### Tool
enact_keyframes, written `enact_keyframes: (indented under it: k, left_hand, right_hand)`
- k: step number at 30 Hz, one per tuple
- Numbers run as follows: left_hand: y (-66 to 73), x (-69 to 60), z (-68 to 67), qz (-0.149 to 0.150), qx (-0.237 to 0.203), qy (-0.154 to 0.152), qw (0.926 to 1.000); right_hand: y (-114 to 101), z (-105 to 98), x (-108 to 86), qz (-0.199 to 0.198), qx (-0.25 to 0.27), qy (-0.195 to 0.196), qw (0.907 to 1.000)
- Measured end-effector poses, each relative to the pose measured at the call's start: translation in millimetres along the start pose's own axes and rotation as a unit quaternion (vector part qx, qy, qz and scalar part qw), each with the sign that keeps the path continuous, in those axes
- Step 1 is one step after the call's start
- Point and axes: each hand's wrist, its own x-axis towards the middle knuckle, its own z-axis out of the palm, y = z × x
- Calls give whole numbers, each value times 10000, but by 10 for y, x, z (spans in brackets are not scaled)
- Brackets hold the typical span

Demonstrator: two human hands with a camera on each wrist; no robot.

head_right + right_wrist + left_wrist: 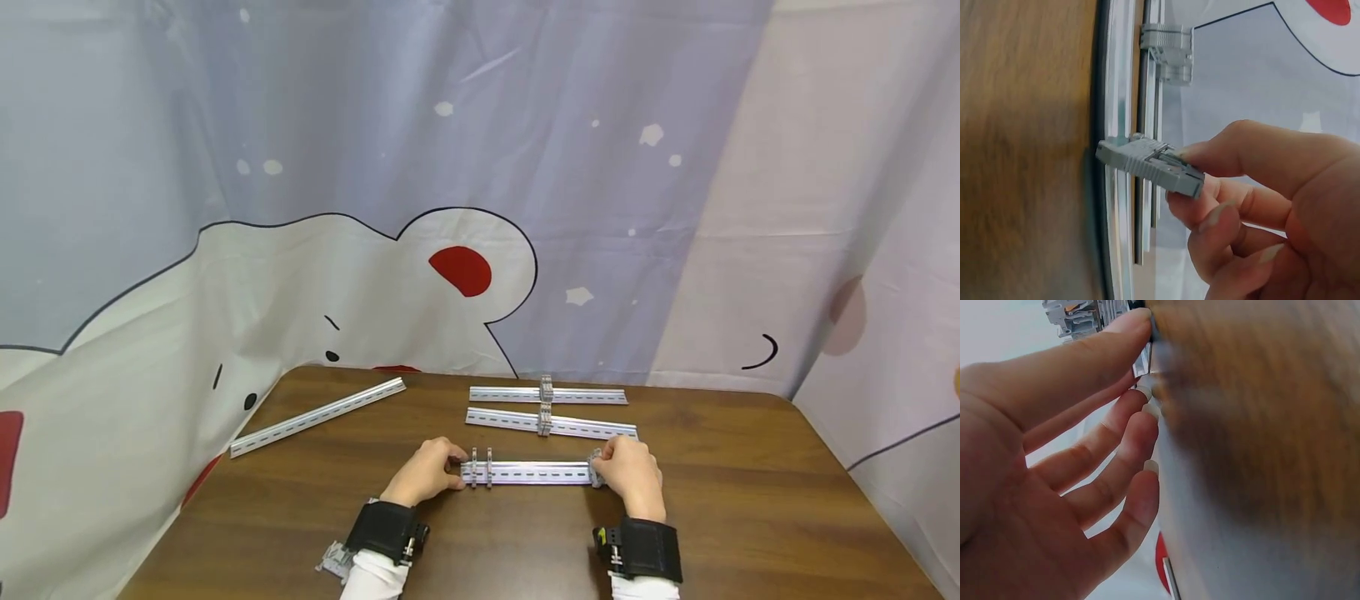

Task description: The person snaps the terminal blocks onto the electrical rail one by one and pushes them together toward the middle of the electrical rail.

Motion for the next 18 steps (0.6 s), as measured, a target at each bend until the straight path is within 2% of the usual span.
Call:
enact_keyframes:
  k: [11,18]
  left_hand:
    - [9,-20,-18,46,-11,41,10000]
    - [41,-4,-4,-28,7,9,10000]
  right_hand:
    - [35,-23,10,441,22,122,9990]
    - [-8,50,33,592,28,399,9974]
